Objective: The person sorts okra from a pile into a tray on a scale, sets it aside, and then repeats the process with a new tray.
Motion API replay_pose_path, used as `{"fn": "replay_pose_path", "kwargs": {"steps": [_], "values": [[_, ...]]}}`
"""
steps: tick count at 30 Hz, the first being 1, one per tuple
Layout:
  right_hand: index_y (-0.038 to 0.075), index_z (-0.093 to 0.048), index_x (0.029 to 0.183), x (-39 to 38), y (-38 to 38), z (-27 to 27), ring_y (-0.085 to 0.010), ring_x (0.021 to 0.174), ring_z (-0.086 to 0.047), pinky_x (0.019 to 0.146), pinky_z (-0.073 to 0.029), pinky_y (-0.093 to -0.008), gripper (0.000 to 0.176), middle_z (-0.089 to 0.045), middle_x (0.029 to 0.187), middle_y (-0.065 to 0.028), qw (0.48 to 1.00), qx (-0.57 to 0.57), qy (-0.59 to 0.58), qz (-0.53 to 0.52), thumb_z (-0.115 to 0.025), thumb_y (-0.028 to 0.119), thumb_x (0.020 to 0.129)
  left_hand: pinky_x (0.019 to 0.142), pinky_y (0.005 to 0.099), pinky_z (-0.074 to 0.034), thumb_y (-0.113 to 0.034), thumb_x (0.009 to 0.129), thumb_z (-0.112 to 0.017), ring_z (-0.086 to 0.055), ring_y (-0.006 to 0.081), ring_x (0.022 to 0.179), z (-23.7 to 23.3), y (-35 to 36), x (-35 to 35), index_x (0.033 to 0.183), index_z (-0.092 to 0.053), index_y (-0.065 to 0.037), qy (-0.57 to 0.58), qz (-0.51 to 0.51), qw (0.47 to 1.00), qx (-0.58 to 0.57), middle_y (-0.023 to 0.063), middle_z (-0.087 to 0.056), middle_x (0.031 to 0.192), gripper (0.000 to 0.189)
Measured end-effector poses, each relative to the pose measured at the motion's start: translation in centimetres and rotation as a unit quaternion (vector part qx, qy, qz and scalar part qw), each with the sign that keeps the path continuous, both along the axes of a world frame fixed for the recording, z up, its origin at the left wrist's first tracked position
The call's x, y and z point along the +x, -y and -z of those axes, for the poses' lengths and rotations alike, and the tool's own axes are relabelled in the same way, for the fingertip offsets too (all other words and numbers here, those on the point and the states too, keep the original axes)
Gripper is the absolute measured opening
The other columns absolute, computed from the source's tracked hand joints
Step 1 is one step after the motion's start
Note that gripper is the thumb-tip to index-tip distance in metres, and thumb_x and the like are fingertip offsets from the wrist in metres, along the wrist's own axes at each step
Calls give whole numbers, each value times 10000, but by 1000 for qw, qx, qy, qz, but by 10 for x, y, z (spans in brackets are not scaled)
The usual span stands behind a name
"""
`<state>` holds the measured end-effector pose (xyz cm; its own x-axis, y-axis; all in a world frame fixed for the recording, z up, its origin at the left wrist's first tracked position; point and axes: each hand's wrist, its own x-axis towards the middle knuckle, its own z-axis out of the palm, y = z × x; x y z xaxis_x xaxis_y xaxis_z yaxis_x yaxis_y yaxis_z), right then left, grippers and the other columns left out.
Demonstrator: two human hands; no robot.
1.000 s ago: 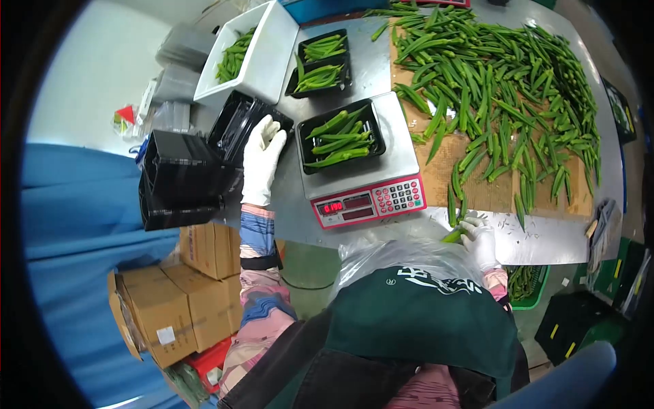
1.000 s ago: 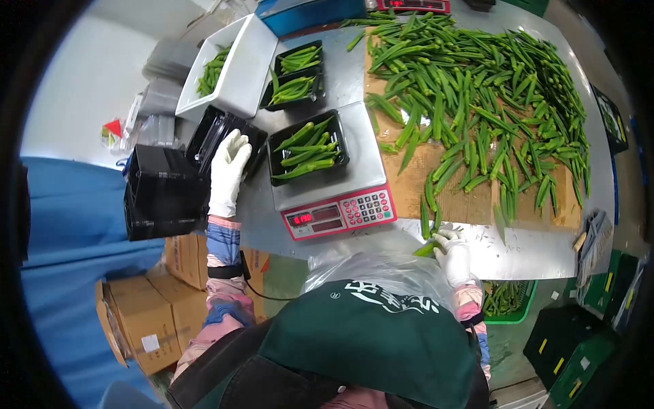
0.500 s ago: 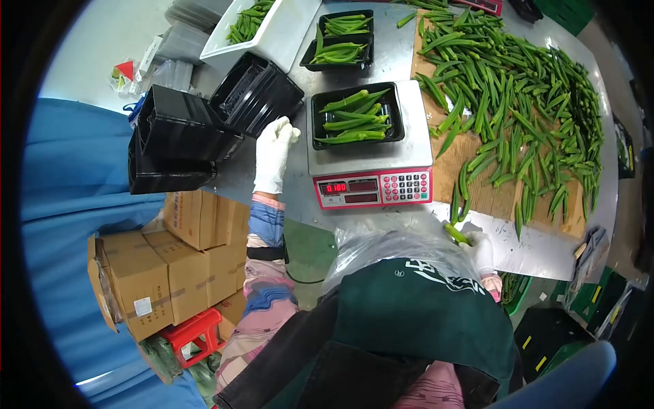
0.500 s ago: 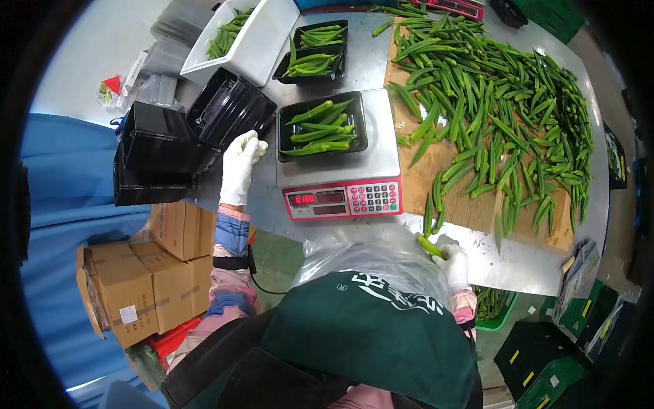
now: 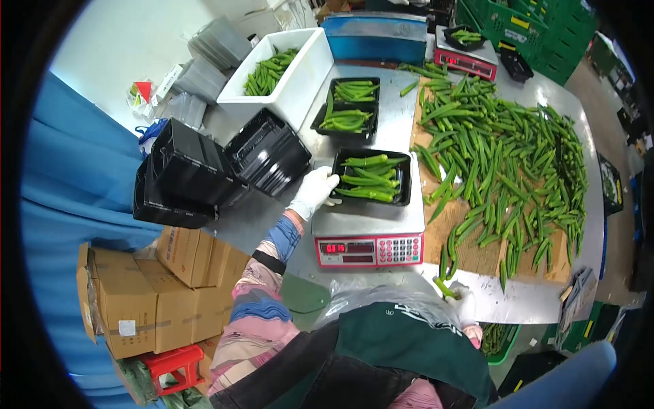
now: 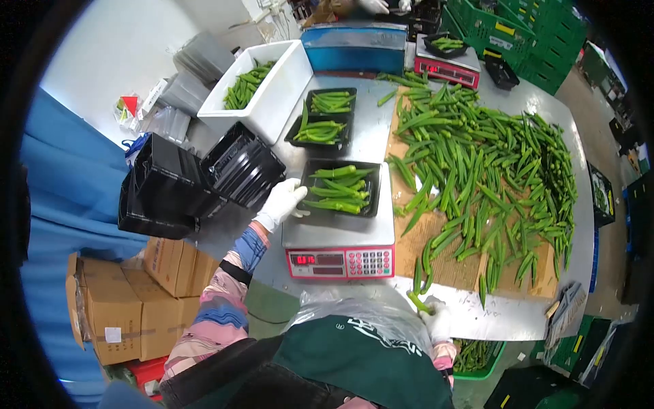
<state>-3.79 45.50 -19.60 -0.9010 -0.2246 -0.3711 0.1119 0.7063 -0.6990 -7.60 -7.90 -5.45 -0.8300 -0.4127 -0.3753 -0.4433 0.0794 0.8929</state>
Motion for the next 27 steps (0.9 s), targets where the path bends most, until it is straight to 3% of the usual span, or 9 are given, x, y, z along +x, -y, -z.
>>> {"fn": "replay_pose_path", "kwargs": {"steps": [5,6,8,10,15,16,21,25,27], "values": [[14,-732,838,3,-5,16,-281,783,-650,752,-536,-400,225,-693,817,-154,1000,9,-10,7,-864,98,676,557,350,-645,-162,974,-560,-710,253,776,-29,16,-56,1141,-593,51,17,-2,995,-94,148,-653,1007,272],[10,-732,825,4,-6,22,-288,779,-650,759,-537,-403,227,-693,813,-158,1000,-2,-8,25,-866,108,670,501,362,-626,-160,956,-563,-721,295,697,10,48,-78,1080,-585,50,-41,32,985,-166,170,-644,971,244],[6,-737,826,5,-8,26,-282,777,-650,765,-540,-396,221,-694,810,-155,999,-12,9,43,-863,97,669,463,372,-606,-158,956,-560,-719,330,634,-18,51,-106,1051,-562,31,-41,-35,996,-71,180,-632,976,211],[7,-747,846,4,-5,18,-259,773,-654,755,-545,-380,241,-699,807,-146,997,-29,40,63,-873,96,661,488,388,-611,-124,952,-560,-714,370,671,6,85,-148,1154,-489,17,-92,-52,994,-2,169,-573,1092,257],[25,-756,834,8,0,8,-253,744,-677,730,-557,-368,263,-714,781,-134,998,33,-31,41,-895,151,649,509,443,-620,-73,926,-546,-698,431,664,15,114,-231,1135,-518,45,-129,-163,974,95,261,-598,1087,242],[25,-761,844,9,1,7,-254,734,-679,730,-558,-371,274,-716,779,-131,998,33,-33,42,-895,165,651,522,440,-632,-42,907,-516,-710,399,706,21,116,-249,1040,-556,34,-135,-206,964,95,255,-631,1051,158],[19,-762,866,11,13,-11,-220,729,-680,711,-553,-335,232,-721,808,-119,997,52,-35,53,-865,144,700,641,482,-645,-17,917,-501,-697,391,852,43,129,-295,1060,-575,60,-167,-260,945,108,255,-633,1052,178],[12,-755,853,17,10,3,-239,751,-684,718,-555,-353,233,-721,809,-136,995,29,-57,80,-862,138,688,404,404,-505,-70,944,-475,-671,330,616,59,144,-304,1009,-582,-34,-137,-291,946,35,195,-652,874,130],[12,-755,847,19,7,6,-234,742,-683,714,-554,-353,232,-720,801,-134,994,33,-65,78,-864,138,687,598,439,-516,-128,981,-462,-683,327,773,97,178,-316,1013,-592,-32,-142,-281,945,-93,149,-675,868,164]]}}
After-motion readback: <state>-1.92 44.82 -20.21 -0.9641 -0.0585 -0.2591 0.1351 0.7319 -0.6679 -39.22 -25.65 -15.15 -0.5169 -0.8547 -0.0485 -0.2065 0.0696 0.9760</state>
